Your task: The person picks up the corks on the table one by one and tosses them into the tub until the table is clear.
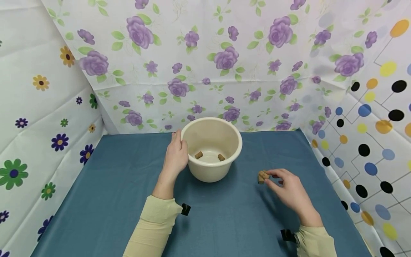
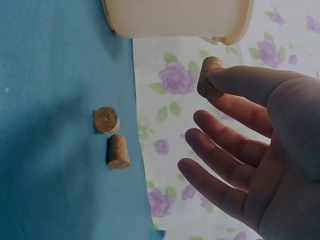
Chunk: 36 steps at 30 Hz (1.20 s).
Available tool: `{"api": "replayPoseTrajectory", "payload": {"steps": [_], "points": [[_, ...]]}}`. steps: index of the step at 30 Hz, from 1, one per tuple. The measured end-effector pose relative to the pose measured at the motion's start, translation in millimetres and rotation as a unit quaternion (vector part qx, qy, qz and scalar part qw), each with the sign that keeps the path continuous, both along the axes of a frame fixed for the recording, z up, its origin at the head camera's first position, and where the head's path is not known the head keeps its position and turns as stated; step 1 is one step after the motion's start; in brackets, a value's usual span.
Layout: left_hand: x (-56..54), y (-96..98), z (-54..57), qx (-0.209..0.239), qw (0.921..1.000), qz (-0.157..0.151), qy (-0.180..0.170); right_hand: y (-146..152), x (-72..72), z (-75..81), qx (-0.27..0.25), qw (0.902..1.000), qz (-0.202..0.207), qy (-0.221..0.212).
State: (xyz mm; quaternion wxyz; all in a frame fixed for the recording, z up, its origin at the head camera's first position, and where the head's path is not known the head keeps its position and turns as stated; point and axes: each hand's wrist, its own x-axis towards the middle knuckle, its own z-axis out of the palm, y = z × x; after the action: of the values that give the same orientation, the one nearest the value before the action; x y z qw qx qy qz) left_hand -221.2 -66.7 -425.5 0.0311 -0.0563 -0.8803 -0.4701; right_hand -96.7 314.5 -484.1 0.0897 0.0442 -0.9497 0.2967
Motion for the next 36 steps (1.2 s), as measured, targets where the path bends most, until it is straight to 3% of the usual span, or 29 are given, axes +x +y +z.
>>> {"api": "replayPoseTrajectory", "payload": {"steps": [36], "points": [[0.9, 0.8, -1.3, 0.011, 0.9999, 0.002, 0.005, -40.2, -21.8, 48.2, -0.050, 0.9956, 0.035, 0.071]]}}
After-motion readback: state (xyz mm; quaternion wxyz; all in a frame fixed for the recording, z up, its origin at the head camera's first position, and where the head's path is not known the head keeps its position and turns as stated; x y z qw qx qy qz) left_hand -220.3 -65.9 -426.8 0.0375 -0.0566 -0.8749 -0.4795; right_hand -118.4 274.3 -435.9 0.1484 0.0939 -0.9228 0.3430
